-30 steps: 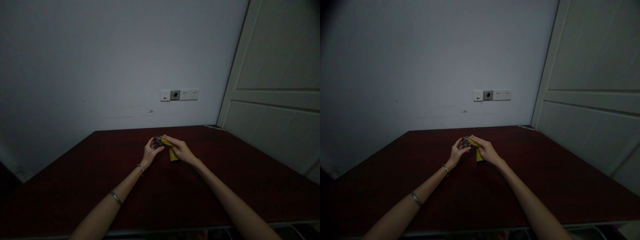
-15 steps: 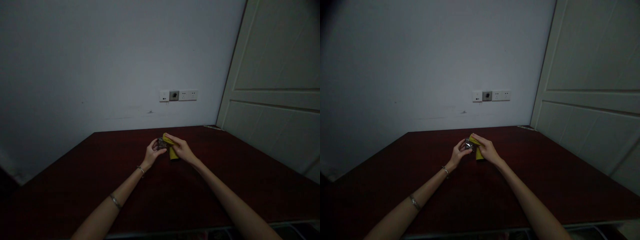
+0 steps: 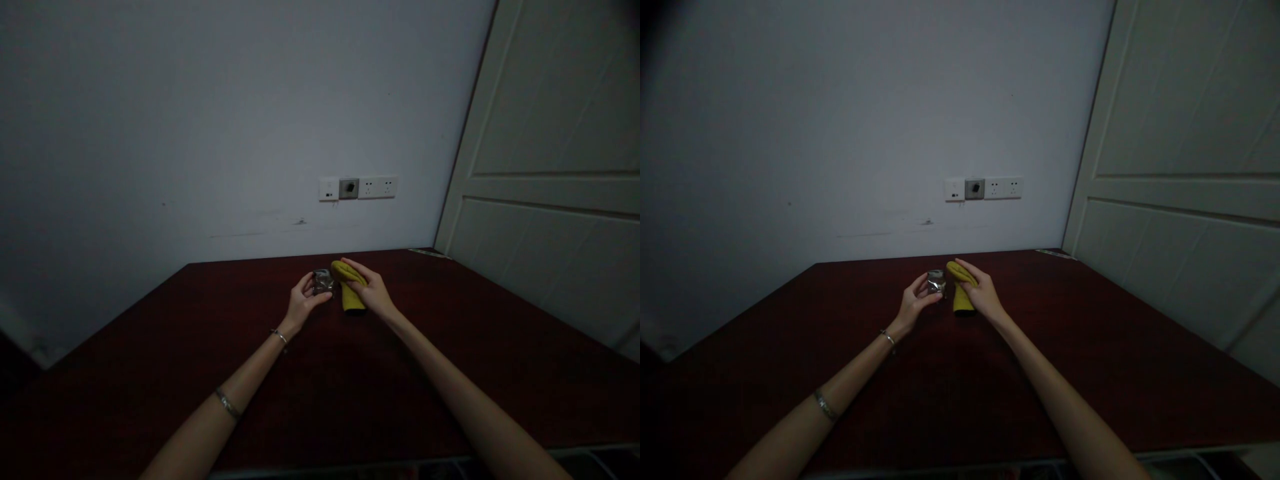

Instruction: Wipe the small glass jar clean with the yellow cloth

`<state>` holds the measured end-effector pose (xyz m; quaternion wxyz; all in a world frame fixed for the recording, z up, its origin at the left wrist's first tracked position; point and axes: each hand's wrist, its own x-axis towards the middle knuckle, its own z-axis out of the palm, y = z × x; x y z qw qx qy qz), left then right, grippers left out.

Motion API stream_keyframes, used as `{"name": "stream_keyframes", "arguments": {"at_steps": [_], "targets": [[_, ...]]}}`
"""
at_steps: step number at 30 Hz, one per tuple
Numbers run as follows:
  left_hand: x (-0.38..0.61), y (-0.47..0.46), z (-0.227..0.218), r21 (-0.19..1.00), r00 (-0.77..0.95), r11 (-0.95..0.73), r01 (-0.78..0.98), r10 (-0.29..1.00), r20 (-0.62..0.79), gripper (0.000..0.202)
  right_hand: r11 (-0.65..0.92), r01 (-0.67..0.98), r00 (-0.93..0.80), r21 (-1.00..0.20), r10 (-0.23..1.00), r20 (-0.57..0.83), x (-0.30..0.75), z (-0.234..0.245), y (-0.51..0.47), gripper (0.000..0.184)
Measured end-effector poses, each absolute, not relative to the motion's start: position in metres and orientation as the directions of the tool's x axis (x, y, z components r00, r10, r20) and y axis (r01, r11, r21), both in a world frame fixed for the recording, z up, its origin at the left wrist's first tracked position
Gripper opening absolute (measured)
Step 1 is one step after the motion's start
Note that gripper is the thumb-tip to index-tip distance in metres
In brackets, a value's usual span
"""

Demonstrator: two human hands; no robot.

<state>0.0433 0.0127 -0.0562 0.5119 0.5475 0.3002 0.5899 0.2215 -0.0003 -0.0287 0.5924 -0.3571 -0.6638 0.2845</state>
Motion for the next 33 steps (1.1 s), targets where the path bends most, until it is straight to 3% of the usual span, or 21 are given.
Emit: {"name": "stream_keyframes", "arguments": {"at_steps": [4,9,18,21,26,29,33], "targets": [[0.046,0.012,-0.053,0.923,0.145,-0.274,-0.27,0.936,0.321,0.08,0.62,0.163,-0.108,-0.768,0.784,0.611,0.217,-0.03,0.002,0.055],[0.045,0.02,-0.049,0.922,0.142,-0.27,-0.276,0.938,0.317,0.078,0.757,0.296,-0.238,-0.582,0.649,0.723,0.214,-0.028,0.008,0.065],[0.041,0.028,-0.051,0.914,0.129,-0.262,-0.31,0.941,0.314,0.063,0.864,0.315,-0.441,-0.393,0.5,0.745,0.218,-0.025,0.006,0.07],[0.04,0.032,-0.054,0.918,0.13,-0.252,-0.305,0.944,0.302,0.065,0.835,0.276,-0.401,-0.475,0.549,0.733,0.218,-0.024,0.005,0.067],[0.036,0.03,-0.053,0.926,0.166,-0.263,-0.269,0.935,0.314,0.061,0.572,0.078,-0.079,-0.817,0.82,0.566,0.223,-0.01,0.019,0.055],[0.037,0.026,-0.051,0.924,0.188,-0.271,-0.268,0.926,0.326,0.057,0.495,-0.008,-0.043,-0.869,0.868,0.495,0.225,-0.003,0.027,0.06],[0.04,0.02,-0.052,0.927,0.191,-0.255,-0.274,0.93,0.313,0.055,0.493,-0.044,-0.178,-0.869,0.852,0.493,0.224,-0.009,0.023,0.061]]}}
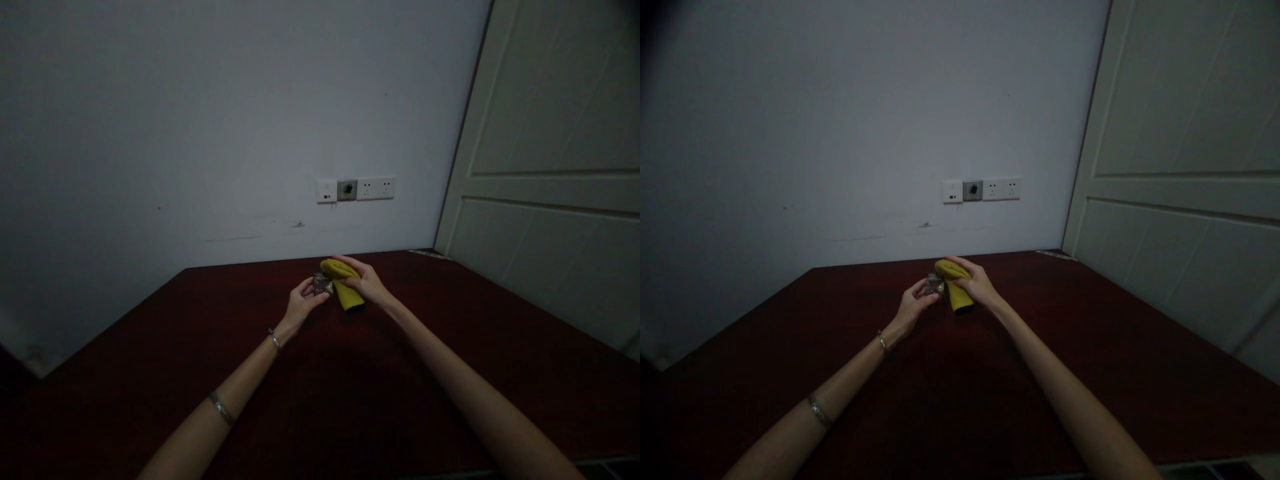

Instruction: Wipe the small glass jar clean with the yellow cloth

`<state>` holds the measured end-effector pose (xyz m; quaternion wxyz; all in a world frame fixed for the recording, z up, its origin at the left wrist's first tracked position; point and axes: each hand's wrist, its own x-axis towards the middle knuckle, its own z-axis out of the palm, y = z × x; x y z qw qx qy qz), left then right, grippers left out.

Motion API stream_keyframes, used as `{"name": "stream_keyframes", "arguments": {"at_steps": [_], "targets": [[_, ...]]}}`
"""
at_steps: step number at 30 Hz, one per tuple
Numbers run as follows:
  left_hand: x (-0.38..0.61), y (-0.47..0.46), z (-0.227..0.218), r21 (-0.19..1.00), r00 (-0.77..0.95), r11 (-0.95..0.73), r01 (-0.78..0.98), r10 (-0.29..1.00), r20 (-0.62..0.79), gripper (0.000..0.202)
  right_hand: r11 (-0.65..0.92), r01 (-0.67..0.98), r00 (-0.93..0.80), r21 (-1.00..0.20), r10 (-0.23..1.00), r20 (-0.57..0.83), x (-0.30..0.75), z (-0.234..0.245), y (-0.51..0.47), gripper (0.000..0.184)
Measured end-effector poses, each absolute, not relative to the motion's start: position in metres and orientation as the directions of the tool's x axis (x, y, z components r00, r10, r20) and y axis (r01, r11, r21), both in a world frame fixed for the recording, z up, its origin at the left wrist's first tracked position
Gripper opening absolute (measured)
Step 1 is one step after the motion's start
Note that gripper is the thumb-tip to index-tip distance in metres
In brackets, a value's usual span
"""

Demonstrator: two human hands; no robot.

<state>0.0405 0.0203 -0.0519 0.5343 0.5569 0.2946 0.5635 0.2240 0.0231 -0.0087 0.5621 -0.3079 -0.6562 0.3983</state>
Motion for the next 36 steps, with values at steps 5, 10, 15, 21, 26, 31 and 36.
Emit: {"name": "stream_keyframes", "arguments": {"at_steps": [5,10,15,21,26,31,36], "targets": [[0.043,0.017,-0.053,0.925,0.181,-0.265,-0.272,0.93,0.319,0.055,0.567,-0.009,-0.298,-0.824,0.785,0.543,0.223,-0.016,0.012,0.071],[0.041,0.015,-0.054,0.927,0.151,-0.247,-0.281,0.943,0.297,0.057,0.71,0.13,-0.393,-0.692,0.678,0.622,0.218,-0.018,0.007,0.078],[0.037,0.014,-0.055,0.933,0.122,-0.237,-0.272,0.953,0.277,0.059,0.822,0.261,-0.463,-0.506,0.567,0.682,0.214,-0.021,0.002,0.085],[0.034,0.016,-0.057,0.937,0.126,-0.231,-0.263,0.954,0.271,0.056,0.872,0.283,-0.534,-0.4,0.49,0.689,0.211,-0.023,-0.004,0.08],[0.032,0.02,-0.059,0.933,0.113,-0.25,-0.26,0.951,0.287,0.06,0.806,0.194,-0.516,-0.559,0.569,0.641,0.215,-0.014,-0.007,0.076],[0.03,0.02,-0.058,0.938,0.126,-0.231,-0.258,0.955,0.269,0.065,0.645,0.1,-0.324,-0.758,0.741,0.588,0.228,-0.005,-0.002,0.07],[0.033,0.019,-0.059,0.942,0.16,-0.218,-0.256,0.951,0.264,0.068,0.687,0.158,-0.25,-0.709,0.722,0.645,0.221,-0.016,0.004,0.072]]}}
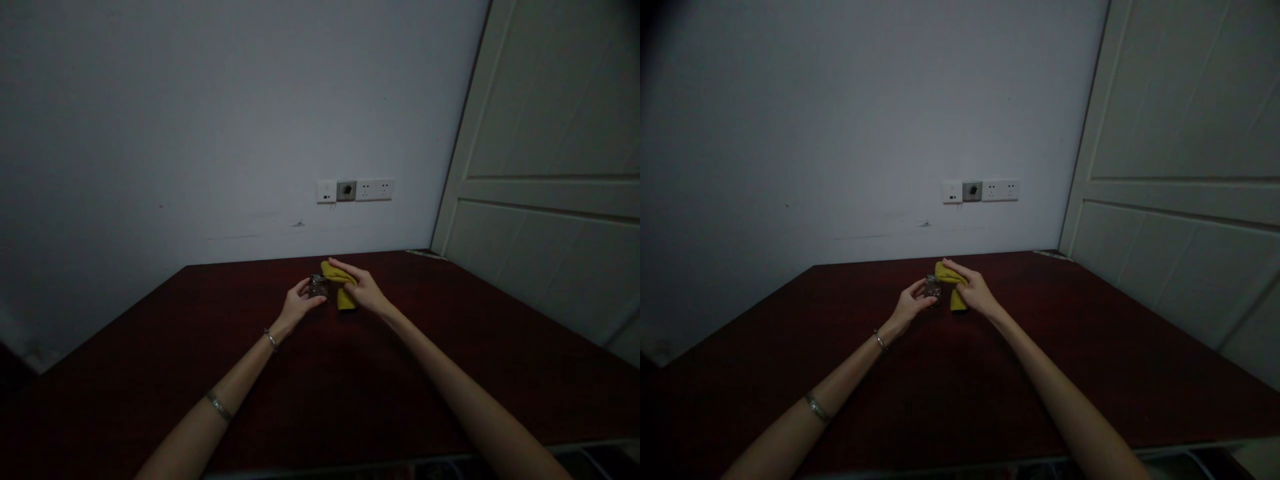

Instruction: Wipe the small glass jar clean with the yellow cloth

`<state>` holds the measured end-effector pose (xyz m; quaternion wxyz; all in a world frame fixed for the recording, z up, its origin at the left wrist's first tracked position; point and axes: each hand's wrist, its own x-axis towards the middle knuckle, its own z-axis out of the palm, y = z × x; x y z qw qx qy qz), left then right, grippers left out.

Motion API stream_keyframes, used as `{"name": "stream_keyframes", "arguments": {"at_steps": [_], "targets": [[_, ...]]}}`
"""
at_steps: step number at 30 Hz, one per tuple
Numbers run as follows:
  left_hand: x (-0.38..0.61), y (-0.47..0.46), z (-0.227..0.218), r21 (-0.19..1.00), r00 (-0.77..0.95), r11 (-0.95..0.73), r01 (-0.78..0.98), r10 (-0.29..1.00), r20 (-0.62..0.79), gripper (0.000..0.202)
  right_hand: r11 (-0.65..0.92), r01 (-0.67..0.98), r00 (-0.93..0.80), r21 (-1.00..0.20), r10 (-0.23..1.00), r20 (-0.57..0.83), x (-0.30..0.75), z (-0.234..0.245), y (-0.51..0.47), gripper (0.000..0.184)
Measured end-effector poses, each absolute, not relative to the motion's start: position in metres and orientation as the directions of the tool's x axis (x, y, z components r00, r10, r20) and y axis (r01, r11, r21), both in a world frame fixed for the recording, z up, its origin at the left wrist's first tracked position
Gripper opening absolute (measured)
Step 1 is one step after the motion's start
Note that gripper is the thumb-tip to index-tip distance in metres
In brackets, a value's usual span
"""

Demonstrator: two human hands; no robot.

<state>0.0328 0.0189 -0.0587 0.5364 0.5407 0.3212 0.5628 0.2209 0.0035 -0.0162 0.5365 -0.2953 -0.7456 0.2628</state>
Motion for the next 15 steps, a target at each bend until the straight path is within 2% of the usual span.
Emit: {"name": "stream_keyframes", "arguments": {"at_steps": [6,9,12,15], "targets": [[0.032,0.017,-0.057,0.945,0.163,-0.231,-0.232,0.948,0.272,0.062,0.854,0.301,-0.478,-0.424,0.52,0.708,0.21,-0.026,-0.002,0.077],[0.028,0.02,-0.057,0.945,0.135,-0.235,-0.226,0.953,0.27,0.059,0.88,0.321,-0.547,-0.351,0.475,0.69,0.208,-0.027,-0.006,0.076],[0.025,0.023,-0.058,0.94,0.105,-0.24,-0.243,0.957,0.271,0.061,0.889,0.29,-0.585,-0.354,0.457,0.669,0.207,-0.024,-0.009,0.076],[0.025,0.024,-0.059,0.938,0.12,-0.243,-0.246,0.953,0.278,0.061,0.849,0.236,-0.522,-0.473,0.521,0.675,0.208,-0.022,-0.007,0.077]]}}
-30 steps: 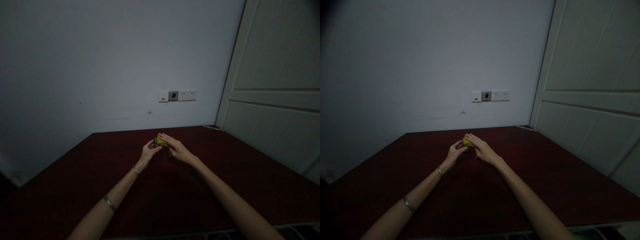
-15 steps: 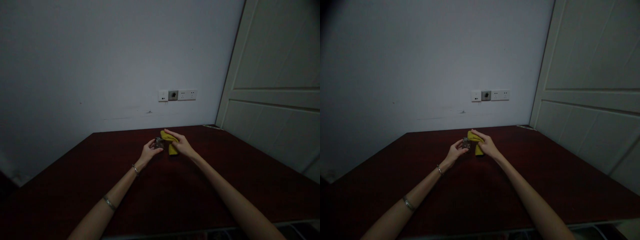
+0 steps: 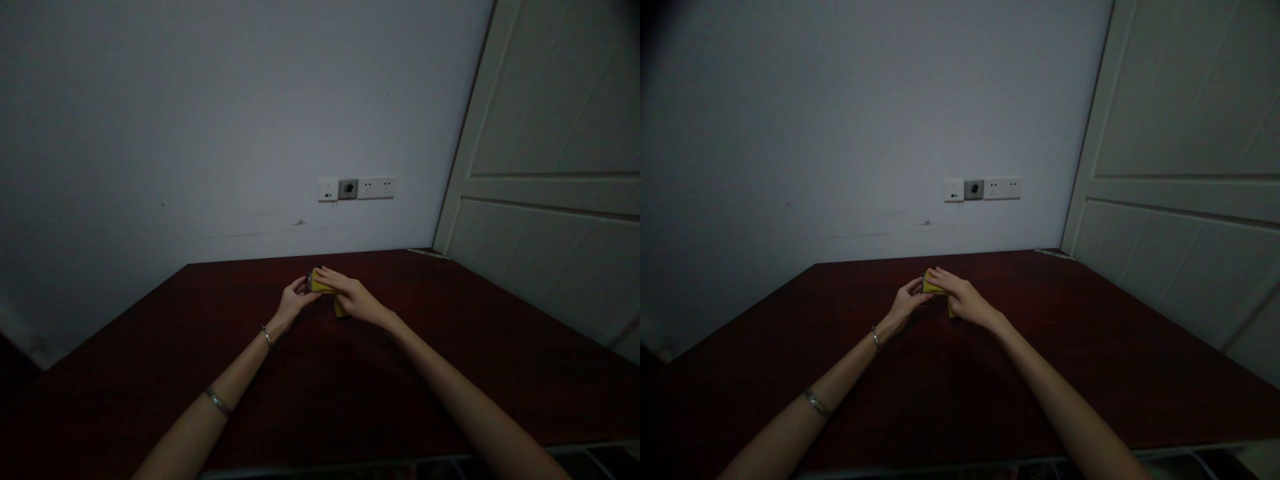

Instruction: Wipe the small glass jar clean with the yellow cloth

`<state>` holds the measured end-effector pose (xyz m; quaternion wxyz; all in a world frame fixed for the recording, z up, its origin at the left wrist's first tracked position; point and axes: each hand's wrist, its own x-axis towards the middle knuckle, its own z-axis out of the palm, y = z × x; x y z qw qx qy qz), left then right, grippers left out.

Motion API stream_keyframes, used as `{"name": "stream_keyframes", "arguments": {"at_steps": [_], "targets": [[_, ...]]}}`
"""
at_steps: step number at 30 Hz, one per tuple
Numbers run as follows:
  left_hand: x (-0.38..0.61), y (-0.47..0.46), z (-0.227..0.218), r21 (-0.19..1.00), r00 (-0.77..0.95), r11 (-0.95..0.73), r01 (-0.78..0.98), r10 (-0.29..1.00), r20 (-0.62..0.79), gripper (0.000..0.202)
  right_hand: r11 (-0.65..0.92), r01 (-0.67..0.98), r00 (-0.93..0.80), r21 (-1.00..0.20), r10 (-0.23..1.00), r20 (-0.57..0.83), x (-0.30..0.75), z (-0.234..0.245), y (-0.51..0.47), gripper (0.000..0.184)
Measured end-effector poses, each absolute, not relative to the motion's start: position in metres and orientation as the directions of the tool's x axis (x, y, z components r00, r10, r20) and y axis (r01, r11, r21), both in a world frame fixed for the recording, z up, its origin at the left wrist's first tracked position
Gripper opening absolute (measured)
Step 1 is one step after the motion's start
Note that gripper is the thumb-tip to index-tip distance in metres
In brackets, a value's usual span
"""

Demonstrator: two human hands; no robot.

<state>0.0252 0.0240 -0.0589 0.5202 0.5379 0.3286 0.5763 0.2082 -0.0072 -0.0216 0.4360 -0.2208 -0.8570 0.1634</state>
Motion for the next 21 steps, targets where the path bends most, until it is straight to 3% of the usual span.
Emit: {"name": "stream_keyframes", "arguments": {"at_steps": [4,8,11,17,21], "targets": [[0.029,0.021,-0.057,0.948,0.145,-0.229,-0.223,0.954,0.264,0.061,0.731,0.174,-0.302,-0.66,0.677,0.671,0.213,-0.022,-0.001,0.076],[0.033,0.015,-0.054,0.944,0.176,-0.22,-0.245,0.948,0.266,0.062,0.768,0.16,-0.378,-0.62,0.628,0.68,0.214,-0.021,-0.003,0.071],[0.033,0.012,-0.052,0.945,0.193,-0.217,-0.244,0.944,0.267,0.061,0.778,0.154,-0.41,-0.609,0.611,0.677,0.211,-0.019,-0.008,0.056],[0.037,0.011,-0.055,0.938,0.19,-0.215,-0.273,0.944,0.271,0.062,0.733,0.153,-0.181,-0.662,0.68,0.711,0.202,-0.026,-0.005,0.034],[0.041,0.011,-0.055,0.93,0.177,-0.213,-0.3,0.946,0.273,0.065,0.757,0.165,-0.16,-0.632,0.653,0.74,0.203,-0.028,-0.001,0.029]]}}
